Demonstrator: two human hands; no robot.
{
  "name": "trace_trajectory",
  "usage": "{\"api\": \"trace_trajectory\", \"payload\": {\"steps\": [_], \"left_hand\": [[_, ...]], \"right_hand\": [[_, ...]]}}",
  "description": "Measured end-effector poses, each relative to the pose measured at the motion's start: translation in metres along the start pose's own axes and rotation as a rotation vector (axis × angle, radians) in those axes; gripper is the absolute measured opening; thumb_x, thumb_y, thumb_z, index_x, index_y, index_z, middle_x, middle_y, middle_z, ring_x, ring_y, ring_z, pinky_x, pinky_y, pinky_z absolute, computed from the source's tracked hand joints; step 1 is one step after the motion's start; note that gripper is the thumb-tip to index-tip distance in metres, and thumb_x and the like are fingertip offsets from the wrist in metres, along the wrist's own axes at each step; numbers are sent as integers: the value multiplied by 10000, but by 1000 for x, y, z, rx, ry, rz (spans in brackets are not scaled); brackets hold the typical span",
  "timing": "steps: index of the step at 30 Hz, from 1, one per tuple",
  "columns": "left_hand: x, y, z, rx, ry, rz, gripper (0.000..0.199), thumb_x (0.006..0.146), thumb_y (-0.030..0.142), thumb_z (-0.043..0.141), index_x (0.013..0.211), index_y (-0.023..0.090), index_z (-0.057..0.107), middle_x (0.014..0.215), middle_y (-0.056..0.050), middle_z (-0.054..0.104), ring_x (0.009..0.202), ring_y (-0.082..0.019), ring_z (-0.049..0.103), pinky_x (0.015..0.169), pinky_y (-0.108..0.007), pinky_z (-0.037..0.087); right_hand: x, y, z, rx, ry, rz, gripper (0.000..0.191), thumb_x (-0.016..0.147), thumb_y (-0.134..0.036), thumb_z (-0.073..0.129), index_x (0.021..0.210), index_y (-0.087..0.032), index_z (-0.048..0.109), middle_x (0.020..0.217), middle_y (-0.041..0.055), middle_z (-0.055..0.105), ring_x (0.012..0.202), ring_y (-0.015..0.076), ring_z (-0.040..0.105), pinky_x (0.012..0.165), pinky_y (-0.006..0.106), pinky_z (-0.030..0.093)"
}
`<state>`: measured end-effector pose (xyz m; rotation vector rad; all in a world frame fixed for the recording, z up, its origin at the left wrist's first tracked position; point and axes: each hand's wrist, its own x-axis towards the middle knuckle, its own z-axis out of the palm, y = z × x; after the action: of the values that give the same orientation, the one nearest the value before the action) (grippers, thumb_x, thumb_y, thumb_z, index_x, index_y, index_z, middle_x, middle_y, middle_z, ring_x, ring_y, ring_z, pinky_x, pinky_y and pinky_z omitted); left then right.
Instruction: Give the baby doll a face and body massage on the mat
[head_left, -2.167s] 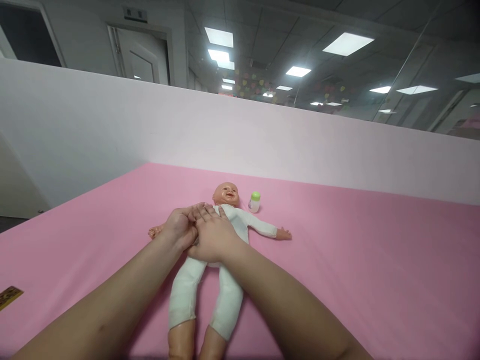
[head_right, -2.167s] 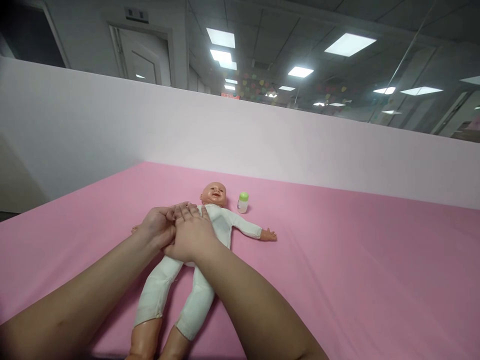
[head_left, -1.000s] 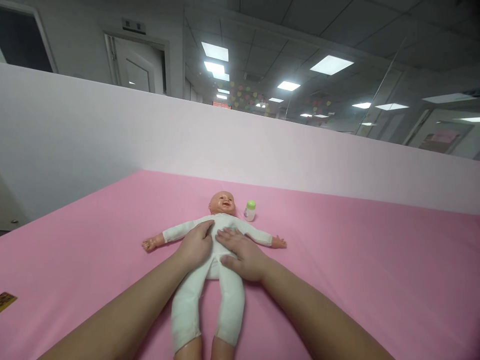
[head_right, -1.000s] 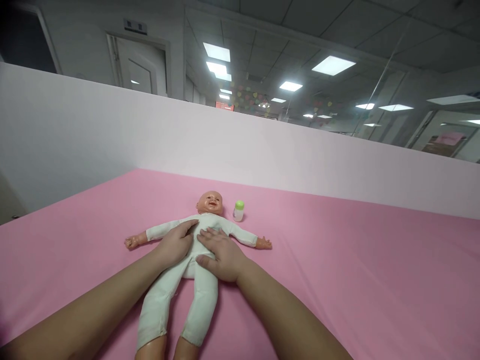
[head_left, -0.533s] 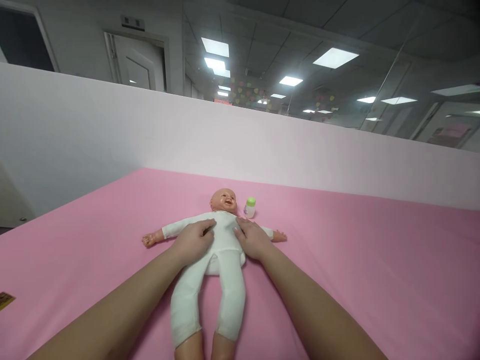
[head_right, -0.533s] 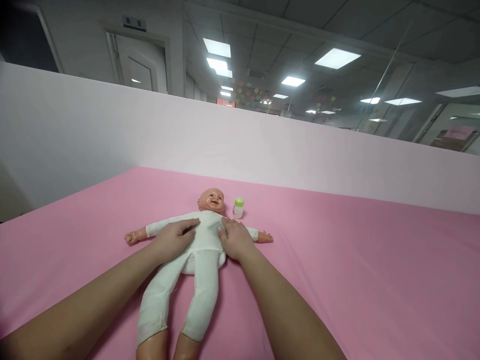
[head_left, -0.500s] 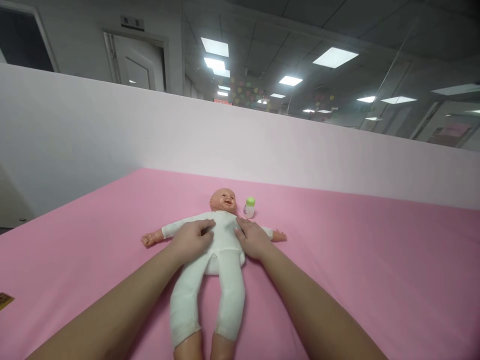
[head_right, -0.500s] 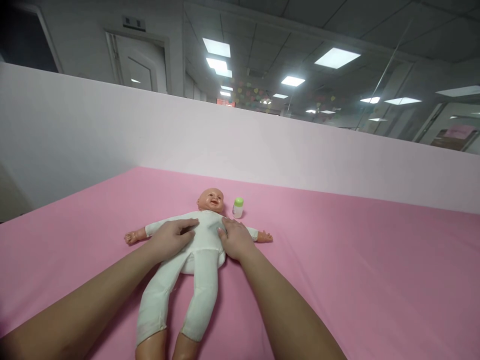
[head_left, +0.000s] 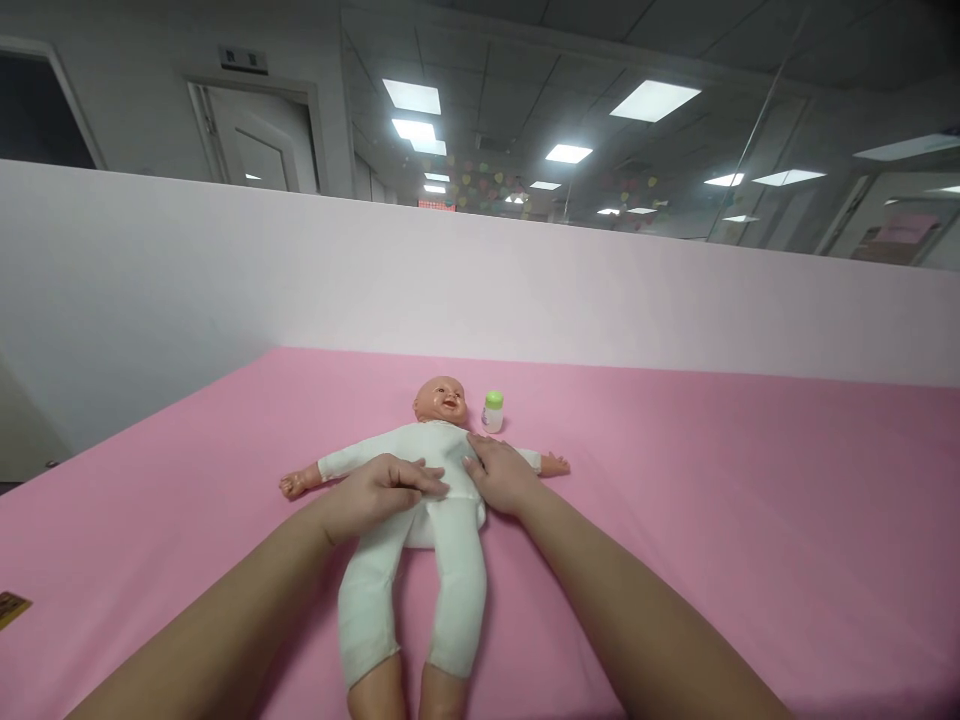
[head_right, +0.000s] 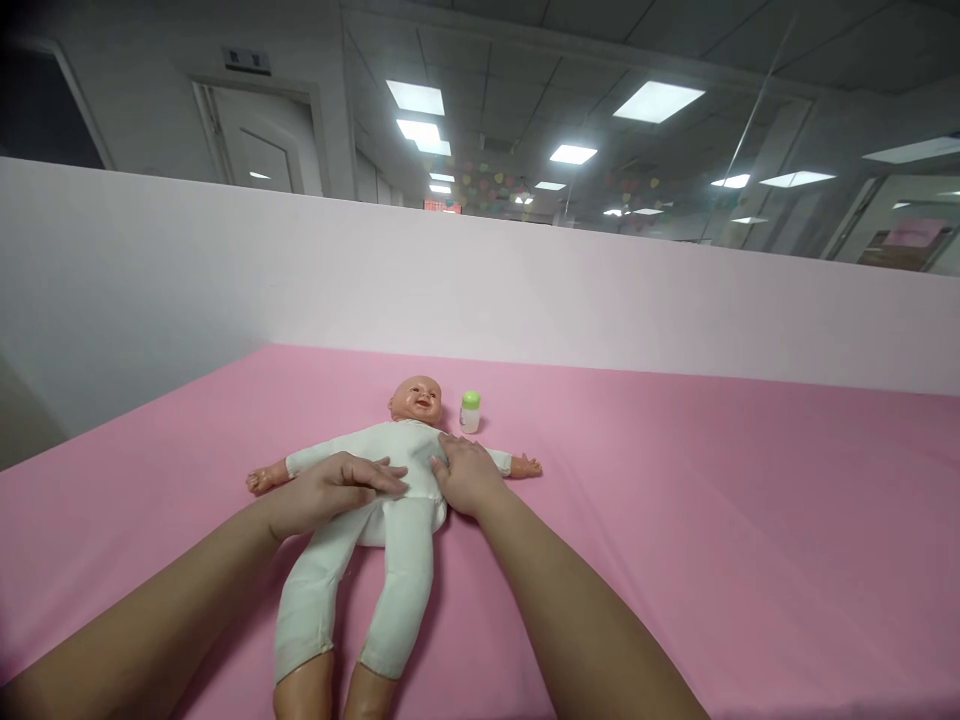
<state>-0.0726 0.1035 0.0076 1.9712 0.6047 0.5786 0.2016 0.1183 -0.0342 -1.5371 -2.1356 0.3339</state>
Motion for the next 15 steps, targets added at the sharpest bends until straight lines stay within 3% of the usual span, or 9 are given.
{"api": "trace_trajectory", "payload": {"steps": [5,11,15], "left_hand": [[13,-6,7,255,115,-71,558,938,313,603,1495,333,632,1589,37,533,1602,-305,259,1324,-504,191],[34,-20,6,493,183,-103,739,959,536,587,1629,252,456,1680,-24,402,1622,-312,194,1332,-506,120],[41,-38,0,523,291,-167,832,963,619,541,1652,174,401,1724,-61,309,1630,-302,164,1326,-472,136]], "right_hand": [[1,0,2,-20,-13,-30,679,1054,-546,449,1601,-145,460,1628,138,484,1525,326,423,1275,490,275],[1,2,-2,25,-22,-51,708,978,-542,599,1582,-186,500,1623,119,494,1518,339,430,1260,499,310],[0,1,-4,30,-23,-68,722,974,-530,606,1594,-184,479,1625,126,491,1517,338,433,1255,492,321]]}}
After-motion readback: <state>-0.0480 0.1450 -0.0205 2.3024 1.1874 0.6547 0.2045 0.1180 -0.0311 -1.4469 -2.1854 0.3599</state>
